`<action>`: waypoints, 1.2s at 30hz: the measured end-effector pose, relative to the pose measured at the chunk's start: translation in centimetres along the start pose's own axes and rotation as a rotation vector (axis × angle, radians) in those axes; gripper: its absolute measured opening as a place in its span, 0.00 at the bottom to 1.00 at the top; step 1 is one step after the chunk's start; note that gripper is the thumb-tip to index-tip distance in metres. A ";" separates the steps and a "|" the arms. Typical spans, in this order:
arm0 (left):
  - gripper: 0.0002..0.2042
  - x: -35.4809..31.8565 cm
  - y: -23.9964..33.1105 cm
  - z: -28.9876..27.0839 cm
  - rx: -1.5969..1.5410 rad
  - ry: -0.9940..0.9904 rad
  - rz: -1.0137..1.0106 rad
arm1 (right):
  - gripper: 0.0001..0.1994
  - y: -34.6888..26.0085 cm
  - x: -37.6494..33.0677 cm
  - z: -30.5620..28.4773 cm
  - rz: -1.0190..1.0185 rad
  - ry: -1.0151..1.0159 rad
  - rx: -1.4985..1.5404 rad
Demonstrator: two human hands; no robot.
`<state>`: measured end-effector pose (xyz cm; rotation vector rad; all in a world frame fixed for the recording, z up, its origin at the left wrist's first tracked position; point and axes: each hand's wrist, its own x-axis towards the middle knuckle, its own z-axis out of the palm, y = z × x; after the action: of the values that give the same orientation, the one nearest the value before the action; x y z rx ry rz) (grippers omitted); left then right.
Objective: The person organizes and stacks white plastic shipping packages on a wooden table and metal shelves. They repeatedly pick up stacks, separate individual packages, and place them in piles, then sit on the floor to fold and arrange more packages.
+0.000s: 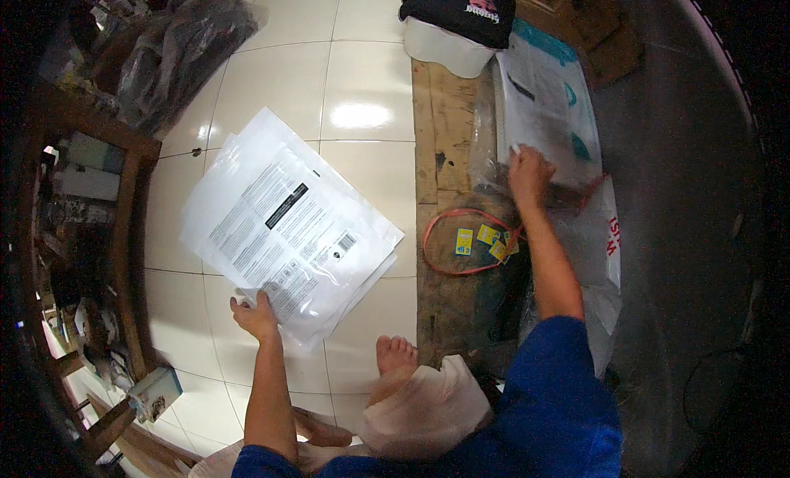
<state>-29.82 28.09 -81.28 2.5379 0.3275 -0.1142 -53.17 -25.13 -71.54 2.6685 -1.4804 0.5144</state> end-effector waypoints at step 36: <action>0.05 -6.4 -6.8 -5.0 -0.794 -0.595 -0.387 | 0.21 -5.7 -16.7 2.0 0.001 -0.469 0.386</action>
<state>-37.70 35.04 -79.73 1.5445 0.4939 -0.7149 -56.05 -8.83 -77.86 3.2644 -1.6251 0.1897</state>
